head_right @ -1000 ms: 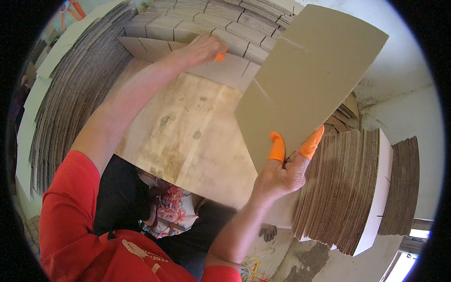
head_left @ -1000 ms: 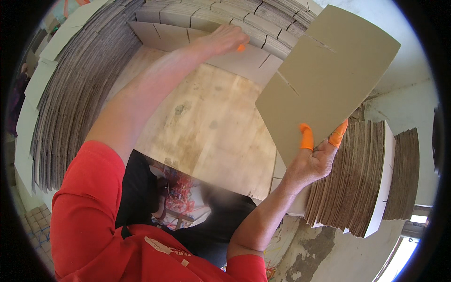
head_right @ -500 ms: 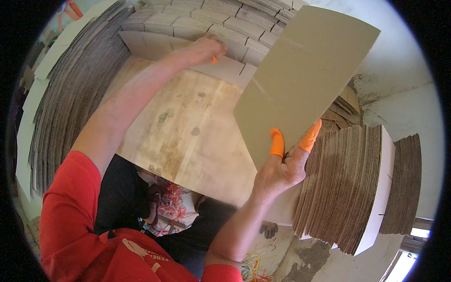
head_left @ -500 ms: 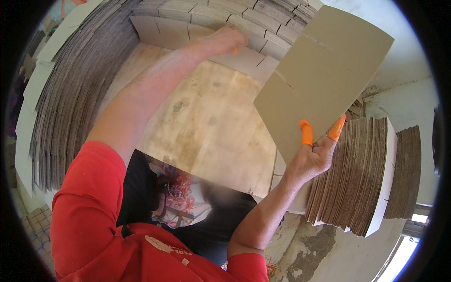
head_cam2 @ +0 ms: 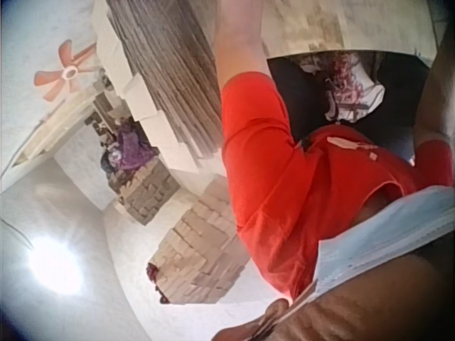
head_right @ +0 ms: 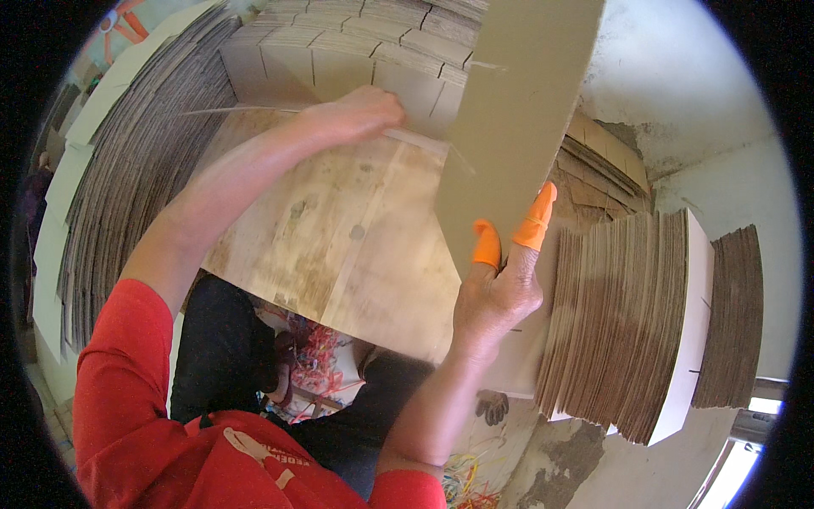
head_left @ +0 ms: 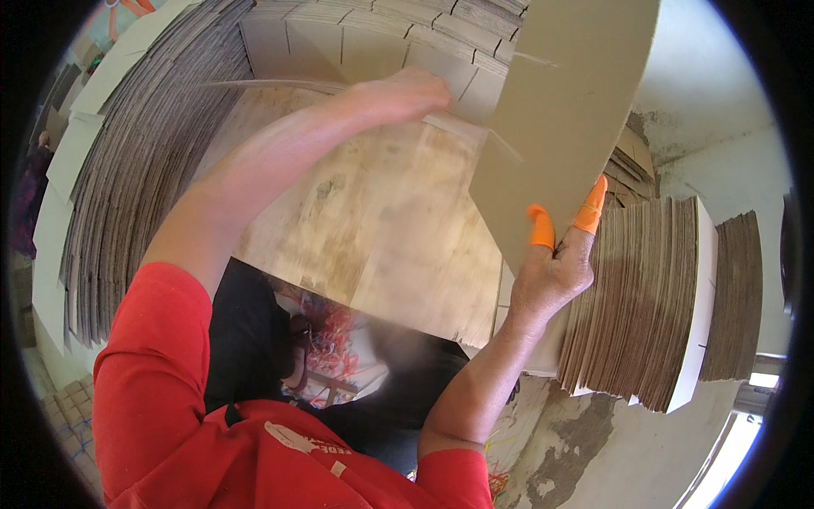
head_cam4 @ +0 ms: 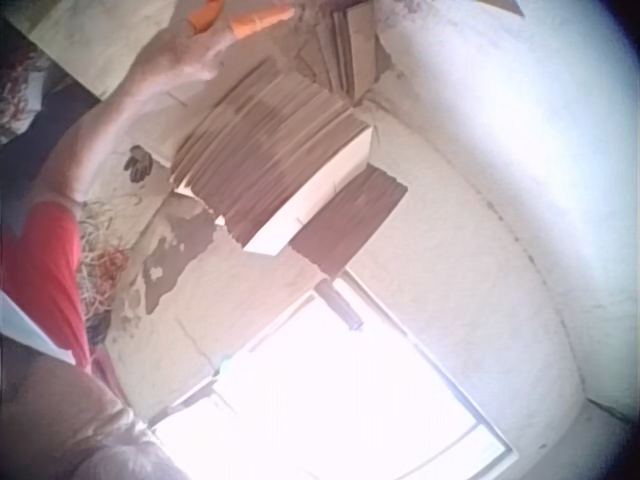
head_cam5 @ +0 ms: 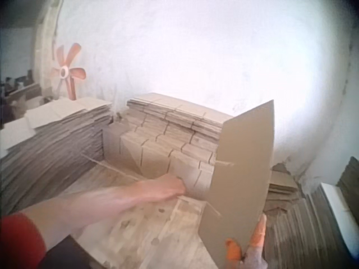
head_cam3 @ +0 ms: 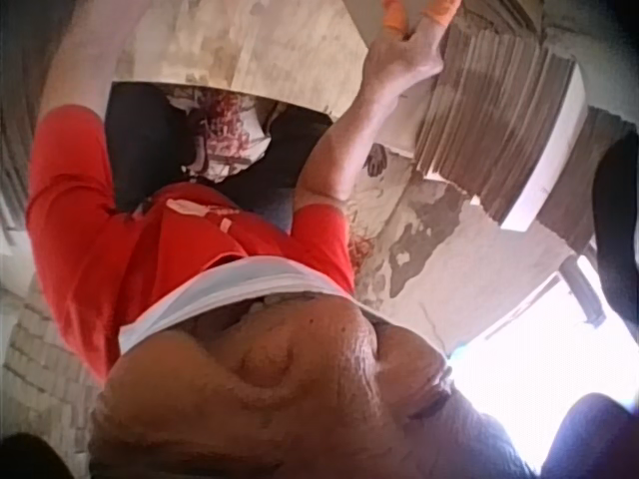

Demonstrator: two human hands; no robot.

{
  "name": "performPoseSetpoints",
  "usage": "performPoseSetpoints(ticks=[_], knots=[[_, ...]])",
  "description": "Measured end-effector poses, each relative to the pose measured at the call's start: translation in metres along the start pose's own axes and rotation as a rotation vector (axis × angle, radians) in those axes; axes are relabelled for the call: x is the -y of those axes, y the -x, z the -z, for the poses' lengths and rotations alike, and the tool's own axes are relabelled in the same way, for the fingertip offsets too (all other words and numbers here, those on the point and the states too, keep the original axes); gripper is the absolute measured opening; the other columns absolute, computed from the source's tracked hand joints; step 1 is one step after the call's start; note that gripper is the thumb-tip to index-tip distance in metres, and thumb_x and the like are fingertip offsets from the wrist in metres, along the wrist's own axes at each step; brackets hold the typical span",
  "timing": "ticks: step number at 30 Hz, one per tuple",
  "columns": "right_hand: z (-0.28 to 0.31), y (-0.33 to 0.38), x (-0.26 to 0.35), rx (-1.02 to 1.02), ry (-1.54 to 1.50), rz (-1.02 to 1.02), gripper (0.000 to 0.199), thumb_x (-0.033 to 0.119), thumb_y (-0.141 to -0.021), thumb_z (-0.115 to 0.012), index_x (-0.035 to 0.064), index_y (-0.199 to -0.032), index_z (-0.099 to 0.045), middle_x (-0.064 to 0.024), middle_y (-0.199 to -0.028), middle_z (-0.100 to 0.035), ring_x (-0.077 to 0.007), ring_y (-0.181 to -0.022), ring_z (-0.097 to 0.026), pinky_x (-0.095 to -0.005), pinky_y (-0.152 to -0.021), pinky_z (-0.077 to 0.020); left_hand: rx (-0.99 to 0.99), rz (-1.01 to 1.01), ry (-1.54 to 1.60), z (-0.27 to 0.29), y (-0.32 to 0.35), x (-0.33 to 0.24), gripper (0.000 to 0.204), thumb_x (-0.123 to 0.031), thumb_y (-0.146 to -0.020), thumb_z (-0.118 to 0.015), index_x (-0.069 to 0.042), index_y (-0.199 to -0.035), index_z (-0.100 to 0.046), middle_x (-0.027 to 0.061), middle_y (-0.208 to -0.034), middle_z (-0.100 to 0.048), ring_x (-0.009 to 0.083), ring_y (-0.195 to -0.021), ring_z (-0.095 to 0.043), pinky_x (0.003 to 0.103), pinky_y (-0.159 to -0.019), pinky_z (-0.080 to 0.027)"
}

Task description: The person sits on the floor and repeatedly folds flat cardboard pieces along pre-scored lines, then stacks the folded pieces to the right. The hands manipulate each piece individually, folding flaps inward and placing the finished units into a growing stack.

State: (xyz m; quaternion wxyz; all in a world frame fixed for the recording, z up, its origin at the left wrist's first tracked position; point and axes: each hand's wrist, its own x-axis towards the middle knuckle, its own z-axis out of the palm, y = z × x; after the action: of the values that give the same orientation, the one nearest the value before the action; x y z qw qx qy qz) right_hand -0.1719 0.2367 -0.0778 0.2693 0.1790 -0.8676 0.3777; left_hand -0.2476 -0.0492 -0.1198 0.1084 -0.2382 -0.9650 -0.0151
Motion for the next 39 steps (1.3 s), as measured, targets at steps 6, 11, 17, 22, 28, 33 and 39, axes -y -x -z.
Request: performPoseSetpoints(ticks=[6,11,17,22,28,33,39], knots=[[0.002,0.000,0.003,0.043,-0.100,-0.019,0.071,-0.005,-0.081,-0.068,0.0120,-0.145,-0.041,-0.0116,-0.104,-0.071,-0.0109,-0.059,-0.053,-0.0246,-0.055,-0.0466,-0.069,-0.090,-0.024,-0.004,0.004,-0.011,0.004,-0.003,-0.073,-0.059,-0.001,-0.072,-0.062,0.0155,-0.077,-0.063,0.0361,-0.077,-0.062,0.047,-0.061,-0.048],[-0.002,0.001,-0.003,0.035,-0.038,0.109,0.063,-0.002,-0.083,-0.065,0.0101,-0.141,-0.044,-0.0146,-0.117,-0.065,-0.0233,-0.069,-0.066,-0.0311,-0.061,-0.0524,0.008,-0.026,-0.009,0.002,-0.003,-0.033,0.006,-0.003,-0.072,-0.059,-0.002,-0.077,-0.061,0.0144,-0.080,-0.062,0.0345,-0.086,-0.060,0.044,-0.069,-0.050],[-0.019,0.005,-0.013,0.117,0.181,0.140,0.063,0.004,-0.085,-0.063,0.0088,-0.142,-0.038,-0.0172,-0.139,-0.048,-0.0360,-0.078,-0.067,-0.0399,-0.063,-0.0555,-0.064,-0.158,0.189,0.042,0.015,-0.096,0.015,-0.007,-0.075,-0.058,0.000,-0.087,-0.057,0.0140,-0.086,-0.059,0.0321,-0.090,-0.059,0.041,-0.072,-0.050],[-0.032,0.012,-0.018,0.113,0.128,0.080,0.064,0.004,-0.087,-0.061,0.0106,-0.145,-0.034,-0.0190,-0.137,-0.050,-0.0362,-0.085,-0.067,-0.0417,-0.067,-0.0558,0.115,0.004,0.346,0.062,0.032,-0.113,0.033,-0.021,-0.075,-0.069,0.000,-0.098,-0.058,0.0158,-0.095,-0.061,0.0320,-0.096,-0.058,0.042,-0.080,-0.048],[-0.030,0.016,-0.011,-0.028,0.056,0.089,0.066,-0.004,-0.084,-0.061,0.0070,-0.144,-0.036,-0.0184,-0.133,-0.054,-0.0333,-0.103,-0.065,-0.0362,-0.080,-0.0559,-0.247,0.348,0.295,0.048,0.004,-0.015,0.053,-0.030,-0.074,-0.079,-0.001,-0.112,-0.057,0.0139,-0.106,-0.059,0.0310,-0.105,-0.053,0.040,-0.087,-0.046],[-0.034,0.018,-0.002,0.021,-0.037,0.026,0.066,-0.007,-0.081,-0.063,0.0021,-0.142,-0.041,-0.0187,-0.132,-0.056,-0.0281,-0.100,-0.067,-0.0319,-0.079,-0.0559,-0.178,0.428,-0.146,-0.005,-0.023,0.044,0.055,-0.014,-0.073,-0.077,-0.002,-0.119,-0.049,0.0118,-0.107,-0.055,0.0281,-0.110,-0.049,0.040,-0.089,-0.044],[-0.042,0.018,-0.001,-0.025,-0.094,0.118,0.067,-0.010,-0.078,-0.063,0.0021,-0.141,-0.043,-0.0175,-0.130,-0.058,-0.0220,-0.087,-0.070,-0.0265,-0.070,-0.0550,-0.285,0.302,-0.372,-0.038,-0.032,0.067,0.040,-0.007,-0.075,-0.067,-0.005,-0.111,-0.052,0.0097,-0.104,-0.056,0.0274,-0.105,-0.052,0.039,-0.084,-0.047]])
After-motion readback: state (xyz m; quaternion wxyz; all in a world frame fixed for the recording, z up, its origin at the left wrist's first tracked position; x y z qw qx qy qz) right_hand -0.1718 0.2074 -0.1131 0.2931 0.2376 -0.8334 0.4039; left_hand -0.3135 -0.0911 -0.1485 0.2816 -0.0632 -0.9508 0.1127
